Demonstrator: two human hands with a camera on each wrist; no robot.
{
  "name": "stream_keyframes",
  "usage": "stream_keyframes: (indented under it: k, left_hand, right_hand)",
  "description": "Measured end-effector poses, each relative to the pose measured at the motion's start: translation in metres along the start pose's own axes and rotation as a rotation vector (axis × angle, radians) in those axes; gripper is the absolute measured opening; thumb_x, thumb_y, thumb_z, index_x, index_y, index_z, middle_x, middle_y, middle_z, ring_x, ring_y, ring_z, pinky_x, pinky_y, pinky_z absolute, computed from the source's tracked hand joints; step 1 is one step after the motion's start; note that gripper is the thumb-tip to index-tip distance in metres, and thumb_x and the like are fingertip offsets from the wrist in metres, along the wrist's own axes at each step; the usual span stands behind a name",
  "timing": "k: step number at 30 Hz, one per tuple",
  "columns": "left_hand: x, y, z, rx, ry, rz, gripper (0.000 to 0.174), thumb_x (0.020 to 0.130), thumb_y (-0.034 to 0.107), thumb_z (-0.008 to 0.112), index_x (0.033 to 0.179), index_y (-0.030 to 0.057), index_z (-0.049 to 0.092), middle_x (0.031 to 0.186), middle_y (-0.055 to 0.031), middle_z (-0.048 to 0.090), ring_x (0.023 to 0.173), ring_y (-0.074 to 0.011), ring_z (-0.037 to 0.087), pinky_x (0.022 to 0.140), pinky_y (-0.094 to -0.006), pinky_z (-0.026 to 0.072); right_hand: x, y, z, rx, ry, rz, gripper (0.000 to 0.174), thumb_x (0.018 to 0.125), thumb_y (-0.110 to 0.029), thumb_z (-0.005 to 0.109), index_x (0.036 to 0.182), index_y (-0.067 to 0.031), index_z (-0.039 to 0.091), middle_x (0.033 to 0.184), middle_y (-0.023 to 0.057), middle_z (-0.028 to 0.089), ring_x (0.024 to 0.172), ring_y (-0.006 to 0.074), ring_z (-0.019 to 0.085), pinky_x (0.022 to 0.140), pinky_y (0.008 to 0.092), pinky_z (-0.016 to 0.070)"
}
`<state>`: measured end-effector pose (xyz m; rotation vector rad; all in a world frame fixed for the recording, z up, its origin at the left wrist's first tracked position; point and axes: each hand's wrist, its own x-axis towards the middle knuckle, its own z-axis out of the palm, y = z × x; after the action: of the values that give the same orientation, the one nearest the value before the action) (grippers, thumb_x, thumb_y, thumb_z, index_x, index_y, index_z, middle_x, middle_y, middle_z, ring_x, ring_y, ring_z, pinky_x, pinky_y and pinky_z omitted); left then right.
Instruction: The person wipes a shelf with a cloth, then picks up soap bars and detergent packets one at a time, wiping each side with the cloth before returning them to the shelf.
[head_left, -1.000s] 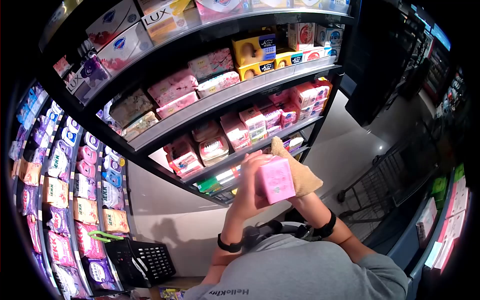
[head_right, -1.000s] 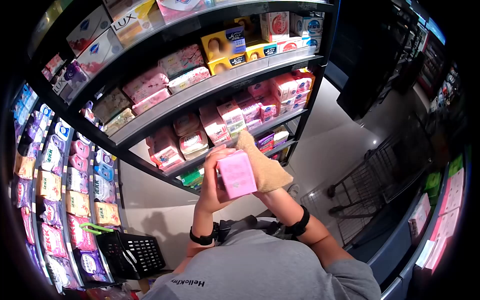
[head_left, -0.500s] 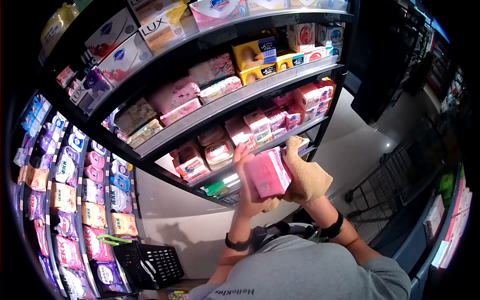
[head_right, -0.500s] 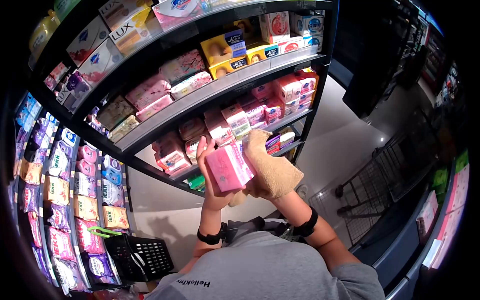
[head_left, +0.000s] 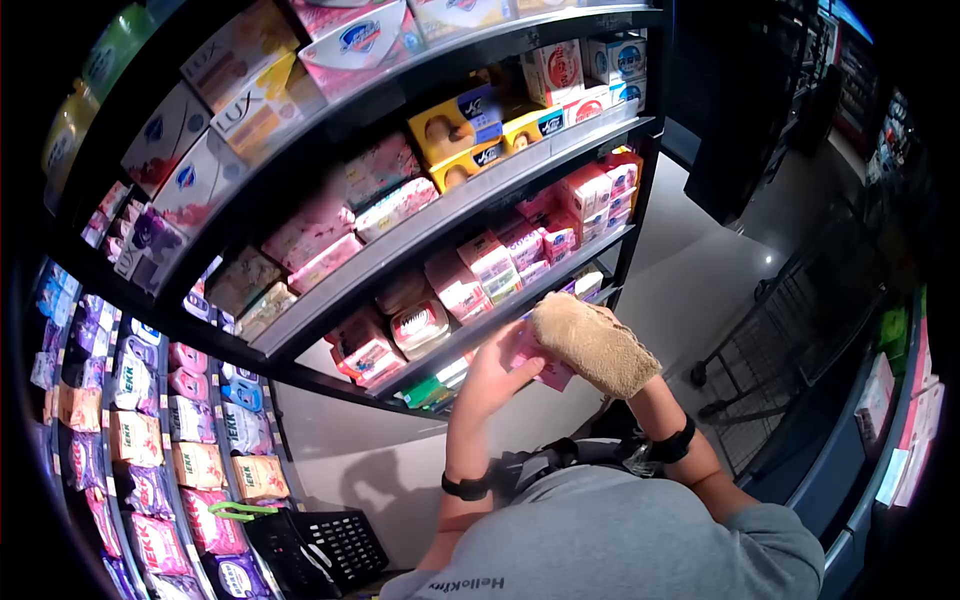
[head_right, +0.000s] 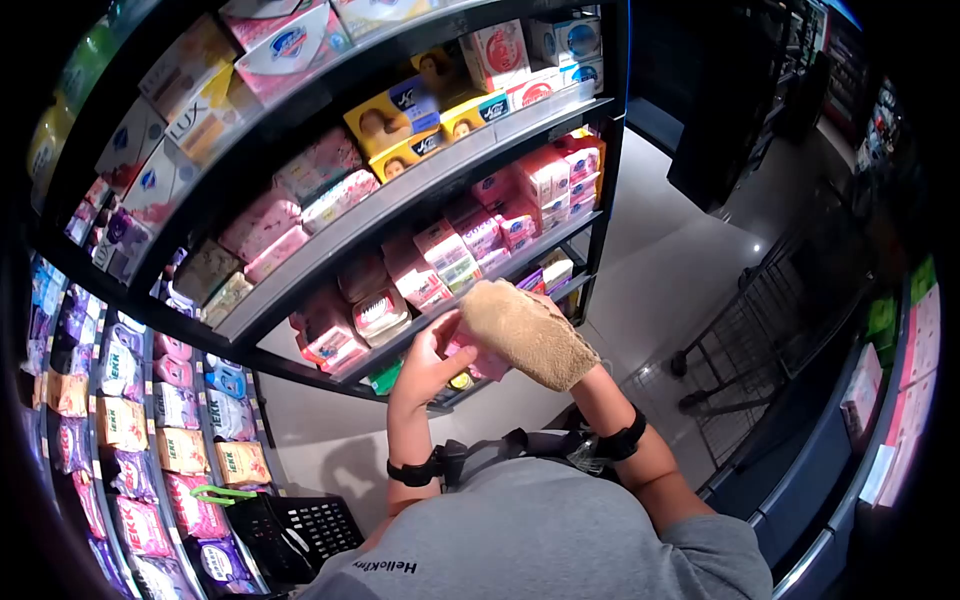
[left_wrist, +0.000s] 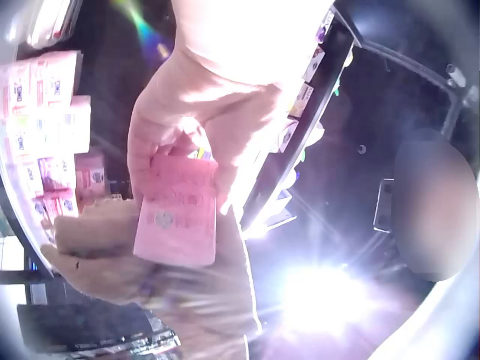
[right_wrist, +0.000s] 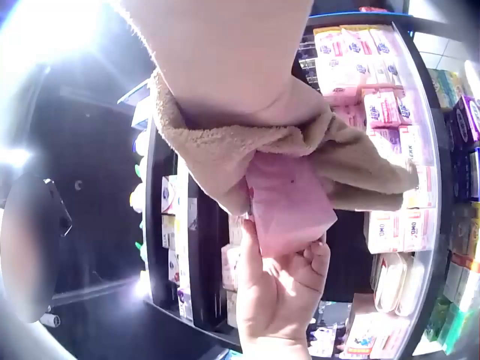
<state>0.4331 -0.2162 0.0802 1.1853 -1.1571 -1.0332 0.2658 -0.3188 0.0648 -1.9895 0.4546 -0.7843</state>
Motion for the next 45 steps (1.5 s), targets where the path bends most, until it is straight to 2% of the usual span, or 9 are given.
stream_keyframes:
  k: [5, 7, 9, 13, 23, 36, 40, 41, 45]
  left_hand:
    - [0.03, -0.01, 0.006, -0.267, 0.098, -0.056, 0.042, 0.082, 0.009, 0.06, 0.118, -0.0035, 0.044, 0.109, -0.0069, 0.054, 0.096, -0.0112, 0.052, 0.085, -0.0257, 0.0412]
    - [0.038, -0.007, 0.015, -0.357, 0.227, -0.016, 0.041, 0.081, 0.006, 0.06, 0.118, -0.0025, 0.043, 0.111, -0.0073, 0.052, 0.1, -0.0131, 0.052, 0.088, -0.0273, 0.0404]
    - [0.055, -0.005, 0.026, -0.432, 0.335, 0.067, 0.04, 0.08, 0.003, 0.06, 0.116, 0.0009, 0.042, 0.112, -0.0076, 0.051, 0.104, -0.0153, 0.049, 0.092, -0.0292, 0.0371]
    - [0.089, -0.004, 0.047, -0.363, 0.38, 0.197, 0.048, 0.075, -0.003, 0.062, 0.116, 0.0017, 0.036, 0.111, -0.0095, 0.048, 0.107, -0.0162, 0.046, 0.093, -0.0308, 0.0355]
    - [0.135, -0.052, 0.052, 0.344, 0.563, 0.099, 0.055, 0.067, -0.009, 0.063, 0.113, 0.0024, 0.036, 0.109, -0.0107, 0.049, 0.102, -0.0174, 0.05, 0.087, -0.0292, 0.0424]
    - [0.213, -0.103, 0.01, 0.455, 0.797, -0.088, 0.053, 0.064, -0.009, 0.068, 0.107, -0.0045, 0.038, 0.1, -0.0132, 0.053, 0.092, -0.0194, 0.056, 0.079, -0.0305, 0.0477]
    - [0.234, -0.098, 0.016, 0.278, 0.642, 0.126, 0.057, 0.063, -0.014, 0.064, 0.114, -0.0005, 0.042, 0.107, -0.013, 0.052, 0.099, -0.0207, 0.052, 0.082, -0.0307, 0.0459]
    - [0.237, -0.098, 0.017, 0.275, 0.643, 0.129, 0.057, 0.063, -0.014, 0.064, 0.114, -0.0005, 0.042, 0.107, -0.013, 0.052, 0.099, -0.0207, 0.052, 0.082, -0.0307, 0.0459]
    - [0.238, -0.099, 0.015, 1.073, 0.801, 0.217, 0.065, 0.063, -0.004, 0.069, 0.121, -0.0012, 0.041, 0.107, -0.0151, 0.054, 0.097, -0.0175, 0.053, 0.079, -0.0266, 0.0451]
  right_hand:
    - [0.023, 0.0, -0.03, -0.733, 0.1, -0.103, 0.063, 0.074, -0.018, 0.057, 0.131, -0.007, 0.031, 0.113, 0.019, 0.051, 0.098, 0.0329, 0.053, 0.081, 0.0346, 0.0438]
    - [0.035, 0.004, -0.045, -0.46, -0.037, 0.223, 0.055, 0.08, -0.024, 0.052, 0.129, -0.0082, 0.033, 0.111, 0.0155, 0.052, 0.103, 0.0281, 0.05, 0.088, 0.0312, 0.0404]
    - [0.051, 0.023, -0.036, 1.184, 0.266, 0.65, 0.044, 0.088, -0.027, 0.044, 0.127, -0.0073, 0.034, 0.11, 0.0106, 0.052, 0.105, 0.0236, 0.049, 0.092, 0.0294, 0.0372]
    - [0.077, 0.041, -0.049, 1.496, -0.064, 0.507, 0.048, 0.092, -0.041, 0.037, 0.124, -0.0055, 0.038, 0.12, 0.0066, 0.047, 0.111, 0.0186, 0.043, 0.097, 0.0314, 0.033]
    - [0.108, 0.066, -0.072, 0.956, 0.226, 0.938, 0.064, 0.08, -0.048, 0.058, 0.113, 0.0071, 0.048, 0.103, 0.011, 0.056, 0.091, 0.0169, 0.054, 0.077, 0.0285, 0.045]
    - [0.072, 0.179, -0.13, 1.667, 0.279, 0.424, 0.039, 0.091, -0.029, 0.042, 0.118, -0.0016, 0.045, 0.115, 0.0126, 0.049, 0.105, 0.0246, 0.049, 0.093, 0.038, 0.0392]
    - [0.065, 0.166, -0.169, -0.625, 0.058, 0.059, 0.021, 0.092, -0.017, 0.042, 0.104, 0.0002, 0.044, 0.087, 0.0027, 0.046, 0.088, 0.0102, 0.045, 0.086, 0.0253, 0.0363]
    - [0.067, 0.167, -0.171, -0.159, 0.249, 0.206, 0.028, 0.088, -0.021, 0.047, 0.105, 0.0013, 0.044, 0.082, 0.0035, 0.049, 0.082, 0.0143, 0.05, 0.088, 0.0326, 0.0335]
    - [0.058, 0.185, -0.191, -1.552, -0.017, -0.23, 0.045, 0.077, -0.028, 0.056, 0.11, -0.001, 0.043, 0.07, 0.0044, 0.053, 0.064, 0.0218, 0.056, 0.085, 0.0486, 0.031]
